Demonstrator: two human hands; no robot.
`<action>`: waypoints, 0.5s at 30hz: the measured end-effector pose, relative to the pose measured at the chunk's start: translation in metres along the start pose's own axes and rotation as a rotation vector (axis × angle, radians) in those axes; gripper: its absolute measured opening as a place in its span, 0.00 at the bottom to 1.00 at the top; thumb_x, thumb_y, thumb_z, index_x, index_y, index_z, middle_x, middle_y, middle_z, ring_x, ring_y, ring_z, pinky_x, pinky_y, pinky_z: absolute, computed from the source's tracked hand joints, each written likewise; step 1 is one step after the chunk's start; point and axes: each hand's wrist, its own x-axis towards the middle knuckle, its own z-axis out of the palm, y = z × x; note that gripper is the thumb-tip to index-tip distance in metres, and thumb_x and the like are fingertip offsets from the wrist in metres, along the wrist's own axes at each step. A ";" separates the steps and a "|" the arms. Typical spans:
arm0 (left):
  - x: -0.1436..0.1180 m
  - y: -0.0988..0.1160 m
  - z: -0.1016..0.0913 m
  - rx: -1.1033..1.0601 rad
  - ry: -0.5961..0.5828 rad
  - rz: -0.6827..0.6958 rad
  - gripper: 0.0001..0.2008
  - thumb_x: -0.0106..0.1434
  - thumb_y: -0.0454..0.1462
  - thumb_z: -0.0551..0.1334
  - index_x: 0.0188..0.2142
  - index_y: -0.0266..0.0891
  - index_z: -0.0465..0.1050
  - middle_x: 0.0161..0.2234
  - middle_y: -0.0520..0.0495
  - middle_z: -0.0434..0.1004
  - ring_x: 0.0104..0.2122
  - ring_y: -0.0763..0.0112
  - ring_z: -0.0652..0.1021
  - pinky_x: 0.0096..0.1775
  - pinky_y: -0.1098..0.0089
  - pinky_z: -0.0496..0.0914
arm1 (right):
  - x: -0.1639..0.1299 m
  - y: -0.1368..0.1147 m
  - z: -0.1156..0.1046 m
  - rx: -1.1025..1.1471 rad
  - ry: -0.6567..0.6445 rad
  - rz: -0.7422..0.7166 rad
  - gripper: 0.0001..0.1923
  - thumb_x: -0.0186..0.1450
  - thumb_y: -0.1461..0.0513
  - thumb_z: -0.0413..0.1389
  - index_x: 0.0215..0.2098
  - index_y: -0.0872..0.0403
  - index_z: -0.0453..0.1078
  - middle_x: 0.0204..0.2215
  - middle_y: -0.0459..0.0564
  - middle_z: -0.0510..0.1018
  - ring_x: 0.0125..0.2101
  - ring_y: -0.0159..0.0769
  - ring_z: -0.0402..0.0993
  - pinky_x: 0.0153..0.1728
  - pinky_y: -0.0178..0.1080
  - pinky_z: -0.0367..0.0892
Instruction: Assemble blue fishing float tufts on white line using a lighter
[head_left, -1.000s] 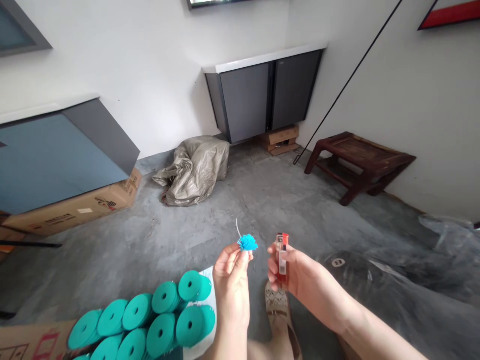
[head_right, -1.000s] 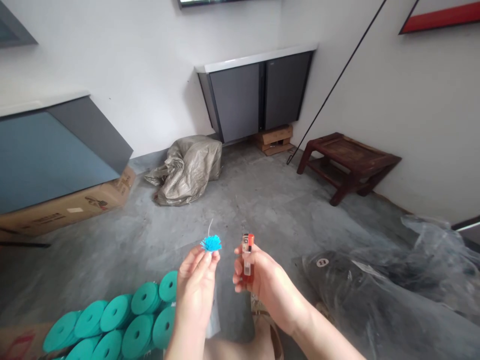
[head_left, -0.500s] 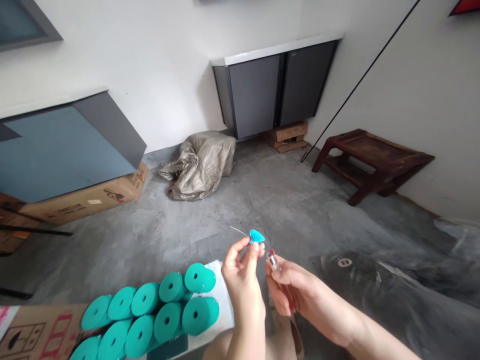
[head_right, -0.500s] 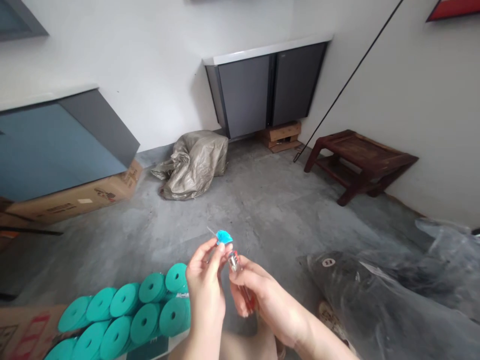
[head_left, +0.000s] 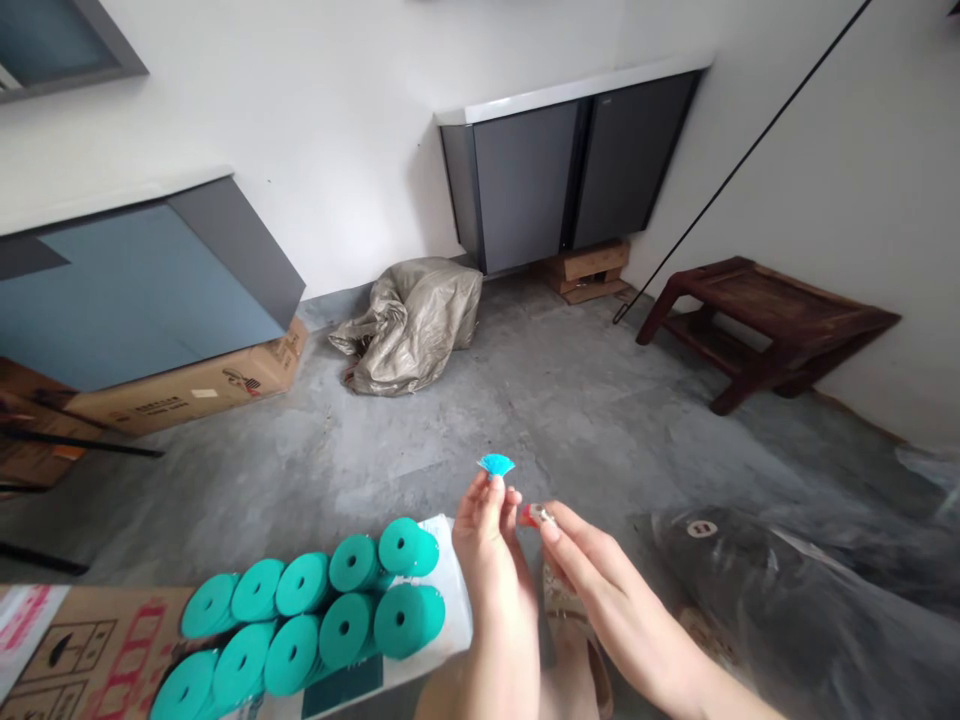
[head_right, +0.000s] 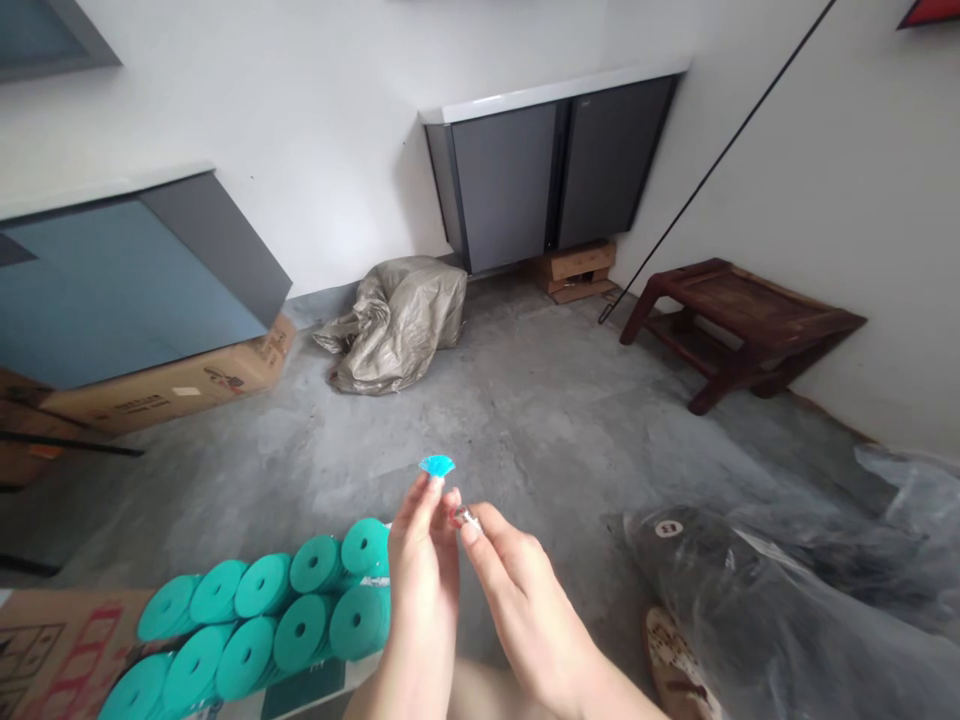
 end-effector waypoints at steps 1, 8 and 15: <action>0.002 0.001 -0.001 -0.014 0.015 0.011 0.12 0.42 0.34 0.71 0.28 0.39 0.73 0.25 0.55 0.74 0.23 0.79 0.73 0.28 0.77 0.67 | -0.001 -0.001 -0.001 -0.007 0.013 -0.002 0.17 0.67 0.51 0.42 0.30 0.53 0.62 0.27 0.44 0.66 0.28 0.31 0.58 0.31 0.33 0.54; 0.005 0.002 -0.004 -0.008 0.010 -0.024 0.10 0.45 0.31 0.69 0.30 0.40 0.74 0.27 0.54 0.73 0.24 0.79 0.73 0.29 0.77 0.68 | 0.005 -0.007 -0.006 0.068 0.028 0.009 0.22 0.65 0.47 0.43 0.21 0.53 0.55 0.20 0.42 0.54 0.24 0.31 0.50 0.27 0.35 0.51; 0.007 0.009 -0.002 0.006 0.036 -0.068 0.08 0.48 0.30 0.67 0.29 0.39 0.74 0.22 0.54 0.72 0.22 0.78 0.74 0.24 0.79 0.67 | 0.004 -0.016 -0.014 0.190 -0.062 0.062 0.21 0.63 0.46 0.44 0.25 0.54 0.61 0.21 0.42 0.56 0.25 0.31 0.51 0.30 0.36 0.53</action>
